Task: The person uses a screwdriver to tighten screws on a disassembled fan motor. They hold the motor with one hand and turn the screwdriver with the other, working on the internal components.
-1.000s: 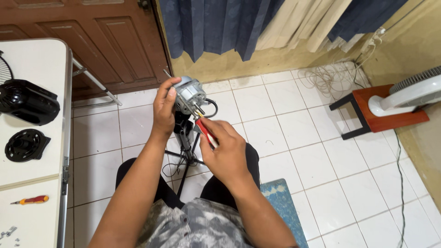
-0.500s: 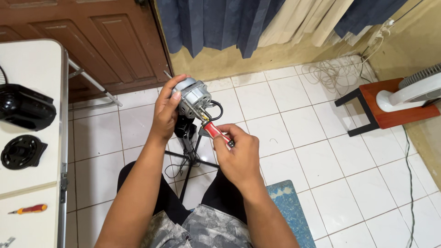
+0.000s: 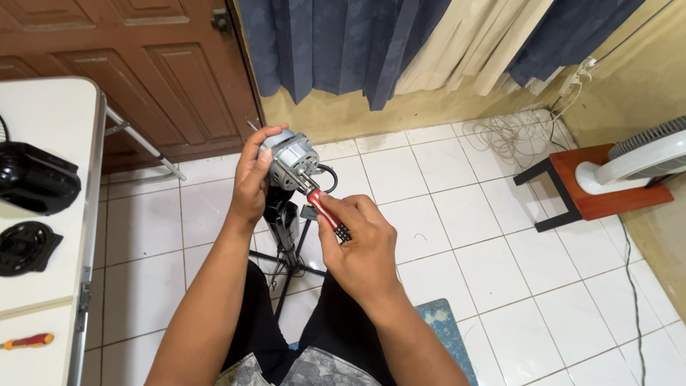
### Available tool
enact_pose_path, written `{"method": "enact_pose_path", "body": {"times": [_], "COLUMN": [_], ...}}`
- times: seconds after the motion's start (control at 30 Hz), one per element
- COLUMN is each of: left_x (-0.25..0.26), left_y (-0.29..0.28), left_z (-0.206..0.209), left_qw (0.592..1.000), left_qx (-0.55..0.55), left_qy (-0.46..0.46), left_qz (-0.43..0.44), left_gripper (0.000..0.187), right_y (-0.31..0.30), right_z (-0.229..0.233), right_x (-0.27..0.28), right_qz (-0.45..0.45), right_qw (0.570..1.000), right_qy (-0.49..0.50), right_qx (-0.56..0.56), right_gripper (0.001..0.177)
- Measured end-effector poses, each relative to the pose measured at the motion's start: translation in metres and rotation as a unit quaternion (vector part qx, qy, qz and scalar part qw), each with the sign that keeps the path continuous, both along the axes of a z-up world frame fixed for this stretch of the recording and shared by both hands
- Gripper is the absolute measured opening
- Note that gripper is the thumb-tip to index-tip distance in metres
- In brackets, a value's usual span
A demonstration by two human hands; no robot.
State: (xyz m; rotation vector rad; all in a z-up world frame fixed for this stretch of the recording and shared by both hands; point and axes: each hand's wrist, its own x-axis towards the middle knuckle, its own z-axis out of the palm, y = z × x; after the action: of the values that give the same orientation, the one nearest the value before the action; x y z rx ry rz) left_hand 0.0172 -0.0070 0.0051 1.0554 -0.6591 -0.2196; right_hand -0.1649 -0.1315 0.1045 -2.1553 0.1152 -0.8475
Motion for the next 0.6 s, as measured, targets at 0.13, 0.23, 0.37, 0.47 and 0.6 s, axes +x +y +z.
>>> {"method": "enact_pose_path", "body": {"times": [0.13,0.23,0.37,0.47,0.6], "left_x": [-0.006,-0.012,-0.008,-0.006,-0.004], "left_y": [-0.005,-0.006,-0.006,-0.007,-0.012], "left_z": [-0.001,-0.004,-0.003,-0.002,-0.004], "left_qw": [0.996,0.994,0.995,0.990,0.995], "left_qx": [0.028,0.031,0.027,0.053,0.015], "left_qy": [-0.053,-0.045,-0.026,-0.045,-0.004], "left_qz": [0.072,0.093,0.095,0.121,0.102], "left_gripper": [0.046,0.046,0.046,0.046,0.049], "right_y": [-0.004,-0.008,-0.016,-0.021,-0.025], "right_z": [0.003,0.005,0.005,0.000,-0.011], "right_x": [0.001,-0.002,-0.004,0.000,0.004], "right_qz": [0.034,0.049,0.073,0.076,0.096], "right_qw": [0.999,0.999,0.996,0.995,0.994], "right_qy": [-0.013,0.003,-0.018,-0.042,-0.043], "right_qx": [-0.014,0.006,0.053,0.057,-0.005], "right_gripper": [0.028,0.025,0.022,0.024,0.029]}}
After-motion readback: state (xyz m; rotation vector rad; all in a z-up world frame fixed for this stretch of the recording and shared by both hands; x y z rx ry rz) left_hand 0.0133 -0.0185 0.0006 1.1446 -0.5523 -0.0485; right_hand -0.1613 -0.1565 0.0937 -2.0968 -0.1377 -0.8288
